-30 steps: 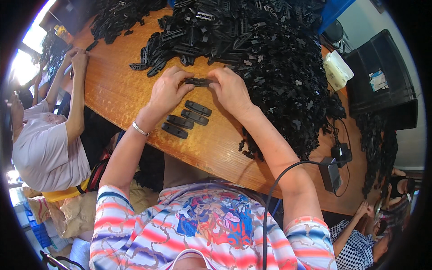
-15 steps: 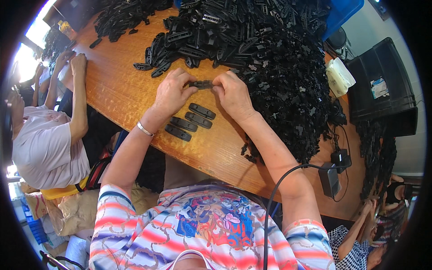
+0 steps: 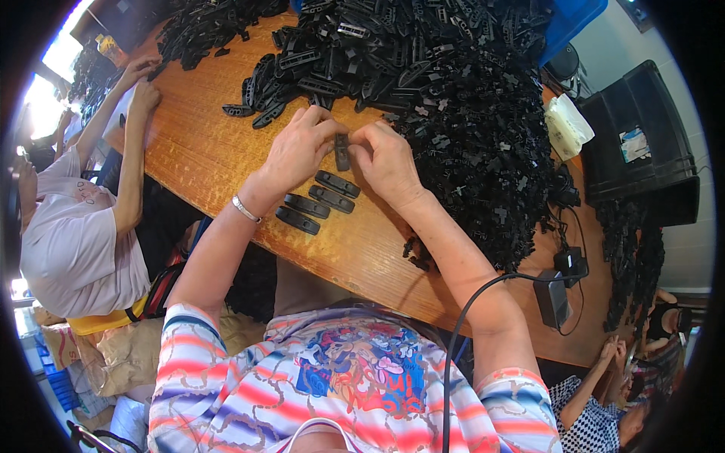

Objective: The person assembles plastic components by hand, inserting small plastic clips into larger plastic bases and placing the assembled pieces onto the table.

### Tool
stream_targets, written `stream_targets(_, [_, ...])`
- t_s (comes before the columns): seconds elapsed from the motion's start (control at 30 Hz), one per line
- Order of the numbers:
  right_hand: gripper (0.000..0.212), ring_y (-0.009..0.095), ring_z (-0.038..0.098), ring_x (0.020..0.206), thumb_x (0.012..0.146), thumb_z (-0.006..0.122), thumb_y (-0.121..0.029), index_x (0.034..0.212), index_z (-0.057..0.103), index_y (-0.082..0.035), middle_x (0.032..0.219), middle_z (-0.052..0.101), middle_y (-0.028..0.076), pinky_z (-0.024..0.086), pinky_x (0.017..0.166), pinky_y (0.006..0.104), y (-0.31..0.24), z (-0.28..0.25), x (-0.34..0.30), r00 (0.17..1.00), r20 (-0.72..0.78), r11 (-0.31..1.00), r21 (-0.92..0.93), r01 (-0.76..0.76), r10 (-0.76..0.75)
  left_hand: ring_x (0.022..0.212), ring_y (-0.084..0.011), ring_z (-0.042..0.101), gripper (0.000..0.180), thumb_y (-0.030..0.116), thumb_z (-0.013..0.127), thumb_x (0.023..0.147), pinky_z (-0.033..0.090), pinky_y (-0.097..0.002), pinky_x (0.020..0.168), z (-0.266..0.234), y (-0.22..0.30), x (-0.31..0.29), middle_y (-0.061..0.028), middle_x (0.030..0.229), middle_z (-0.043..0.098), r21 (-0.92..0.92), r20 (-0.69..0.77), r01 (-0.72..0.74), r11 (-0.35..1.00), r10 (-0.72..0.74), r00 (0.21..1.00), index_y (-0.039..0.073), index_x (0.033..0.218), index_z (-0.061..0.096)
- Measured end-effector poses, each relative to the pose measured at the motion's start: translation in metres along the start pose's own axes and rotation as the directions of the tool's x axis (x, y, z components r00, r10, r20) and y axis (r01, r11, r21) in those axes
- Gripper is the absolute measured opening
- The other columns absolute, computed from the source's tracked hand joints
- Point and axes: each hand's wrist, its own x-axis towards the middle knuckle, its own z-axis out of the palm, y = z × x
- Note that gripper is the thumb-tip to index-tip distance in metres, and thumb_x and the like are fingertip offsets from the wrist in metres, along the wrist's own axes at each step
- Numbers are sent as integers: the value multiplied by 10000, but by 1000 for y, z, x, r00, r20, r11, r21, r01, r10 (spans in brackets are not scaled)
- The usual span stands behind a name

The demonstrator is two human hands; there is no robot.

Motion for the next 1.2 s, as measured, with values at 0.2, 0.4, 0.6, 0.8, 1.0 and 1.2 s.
stream_targets(0.2, [145,378,731,934,909,828,-38,1018,734,-23,980,722,159,582,818,453,0,5,2,998,23,998,5,56,-56,1168,-352,659,271,72,839,902,555,-462,1007,-1,-5,-1,-120,1154,697,-90,22,27,996,-25,999,101,1166,786])
stream_targets(0.4, [149,408,720,967,913,823,-40,1008,711,-17,994,715,170,575,819,488,8,0,8,985,143,992,-71,109,-98,1148,-367,663,262,111,873,881,549,-462,997,-2,-10,-2,-126,1122,698,-136,65,62,989,-54,996,66,1119,770])
stream_targets(0.6, [131,389,732,979,916,833,-74,987,740,-14,1005,723,163,586,841,479,6,-8,8,974,199,986,-106,127,-104,1156,-362,668,237,124,879,886,547,-455,987,-4,-7,-7,-132,1114,707,-152,91,106,983,-93,991,47,1083,774])
stream_targets(0.8, [178,337,777,804,884,887,-169,908,811,-10,849,777,167,595,775,436,3,-19,36,909,333,968,-64,-244,251,983,-329,738,238,249,834,947,582,-438,880,-7,-4,4,-144,1017,754,-180,170,271,946,-242,955,35,1043,799])
stream_targets(1.0, [280,322,804,856,838,948,-318,948,855,-78,885,816,159,606,802,457,-14,-25,62,750,470,868,-409,-282,465,899,-308,778,282,333,839,927,599,-443,825,-8,-1,16,-122,924,800,-84,299,414,906,-373,878,71,1023,808])
stream_targets(1.2, [229,376,781,1045,917,863,-299,1057,837,-120,1072,804,152,608,901,512,-18,-17,23,900,386,912,-409,-30,203,1152,-350,726,399,364,831,945,580,-459,960,-15,23,-13,-150,1203,778,-11,182,330,944,-322,929,82,1223,785])
